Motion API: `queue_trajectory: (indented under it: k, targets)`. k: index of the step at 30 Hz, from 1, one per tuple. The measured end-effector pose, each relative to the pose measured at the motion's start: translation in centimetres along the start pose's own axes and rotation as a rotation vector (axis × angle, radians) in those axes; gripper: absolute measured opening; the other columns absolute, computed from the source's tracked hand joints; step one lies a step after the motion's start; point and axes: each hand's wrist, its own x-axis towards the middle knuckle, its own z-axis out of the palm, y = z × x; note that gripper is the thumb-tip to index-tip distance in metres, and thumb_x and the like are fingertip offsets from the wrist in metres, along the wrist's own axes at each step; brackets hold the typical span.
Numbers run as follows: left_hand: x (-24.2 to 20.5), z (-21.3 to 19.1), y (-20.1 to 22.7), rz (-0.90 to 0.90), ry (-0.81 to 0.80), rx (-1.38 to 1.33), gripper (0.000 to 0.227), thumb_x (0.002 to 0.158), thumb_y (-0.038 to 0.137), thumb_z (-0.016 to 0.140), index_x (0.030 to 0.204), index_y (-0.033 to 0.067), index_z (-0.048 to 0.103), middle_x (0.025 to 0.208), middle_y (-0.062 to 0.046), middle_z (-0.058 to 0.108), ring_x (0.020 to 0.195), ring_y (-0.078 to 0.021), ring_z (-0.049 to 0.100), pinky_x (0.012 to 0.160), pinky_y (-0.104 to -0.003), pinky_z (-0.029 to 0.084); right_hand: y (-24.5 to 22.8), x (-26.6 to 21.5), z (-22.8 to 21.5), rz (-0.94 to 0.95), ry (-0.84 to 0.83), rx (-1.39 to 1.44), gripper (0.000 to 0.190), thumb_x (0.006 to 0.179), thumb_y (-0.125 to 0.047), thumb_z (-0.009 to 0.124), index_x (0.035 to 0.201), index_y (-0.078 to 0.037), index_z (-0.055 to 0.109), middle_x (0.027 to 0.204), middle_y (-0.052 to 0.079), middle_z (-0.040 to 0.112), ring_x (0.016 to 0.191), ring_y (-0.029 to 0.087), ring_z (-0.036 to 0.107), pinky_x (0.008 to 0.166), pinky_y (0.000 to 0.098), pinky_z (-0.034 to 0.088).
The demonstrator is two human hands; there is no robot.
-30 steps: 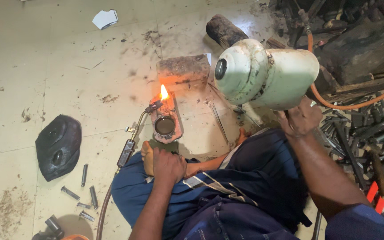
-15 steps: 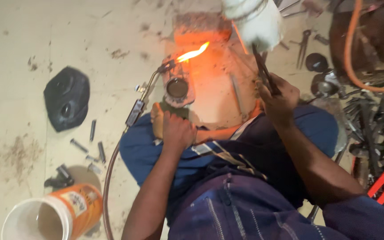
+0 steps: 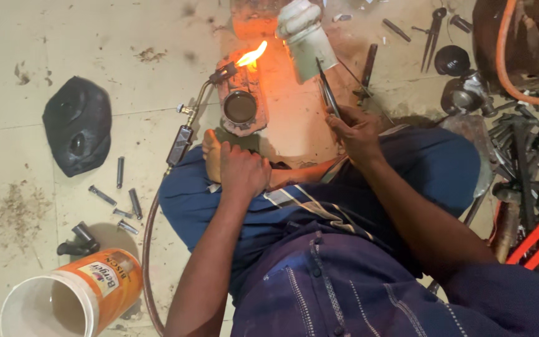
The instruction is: The person sits on the floor and uses a blowtorch to heat a small metal object held with tongs. They repeatedly adjust the flame and reposition the object over the flame to heat it evenly.
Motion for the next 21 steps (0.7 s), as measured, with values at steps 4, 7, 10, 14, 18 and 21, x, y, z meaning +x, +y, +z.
queue_trajectory:
  k: [4,7,10,14,18,21]
  targets:
    - [-0.20,-0.08,-0.05,0.002,0.015,-0.003,0.041,0.090,0.037,0.059,0.066,0.0091,0.077,0.068,-0.013,0.071,0.080,-0.0288,0.065,0.098,-0.050,0.037,-0.44,-0.10,0.37,0.007,0.001,0.047,0.022,0.096,-0.007,0.073,0.116,0.002,0.072,0.076,-0.002,0.064,0.057,0.004,0.053,0.050,0.0203,0.040]
    - [-0.21,-0.16,0.04,0.008,0.027,0.012,0.040,0.090,0.036,0.059,0.066,0.0091,0.077,0.068,-0.013,0.071,0.079,-0.0281,0.065,0.098,-0.049,0.037,-0.79,-0.26,0.43,0.013,-0.012,0.105,0.022,0.096,-0.007,0.073,0.116,0.003,0.072,0.076,-0.002,0.063,0.057,0.004,0.052,0.050,0.0207,0.039]
    - [-0.20,-0.22,0.18,0.009,0.003,0.016,0.040,0.092,0.035,0.059,0.068,0.0088,0.077,0.068,-0.013,0.071,0.078,-0.0283,0.064,0.098,-0.048,0.038,-0.87,-0.48,0.31,0.008,-0.015,0.120,0.021,0.097,-0.006,0.073,0.117,0.003,0.072,0.076,-0.001,0.063,0.057,0.004,0.053,0.050,0.0210,0.040]
    - [-0.26,-0.37,0.26,0.033,0.023,0.022,0.040,0.092,0.035,0.058,0.068,0.0091,0.078,0.067,-0.013,0.071,0.078,-0.0295,0.065,0.097,-0.050,0.038,-0.71,-0.49,0.24,0.033,-0.034,0.156,0.022,0.097,-0.006,0.072,0.118,0.001,0.071,0.074,-0.002,0.060,0.055,0.004,0.050,0.048,0.0209,0.038]
    - [-0.29,-0.35,0.54,0.001,-0.015,0.021,0.041,0.093,0.039,0.058,0.073,0.0086,0.079,0.073,-0.014,0.072,0.083,-0.0294,0.065,0.101,-0.050,0.037,-0.57,-0.49,0.12,0.045,-0.031,0.161,0.024,0.098,-0.007,0.071,0.120,0.001,0.071,0.074,-0.003,0.060,0.054,0.004,0.049,0.046,0.0208,0.036]
    - [-0.40,-0.49,0.72,0.001,-0.037,0.012,0.043,0.094,0.043,0.058,0.079,0.0095,0.080,0.079,-0.015,0.073,0.088,-0.0308,0.065,0.105,-0.053,0.035,-0.49,-0.53,0.22,0.063,-0.040,0.189,0.024,0.098,-0.007,0.070,0.121,0.001,0.071,0.075,-0.002,0.060,0.054,0.003,0.047,0.046,0.0206,0.035]
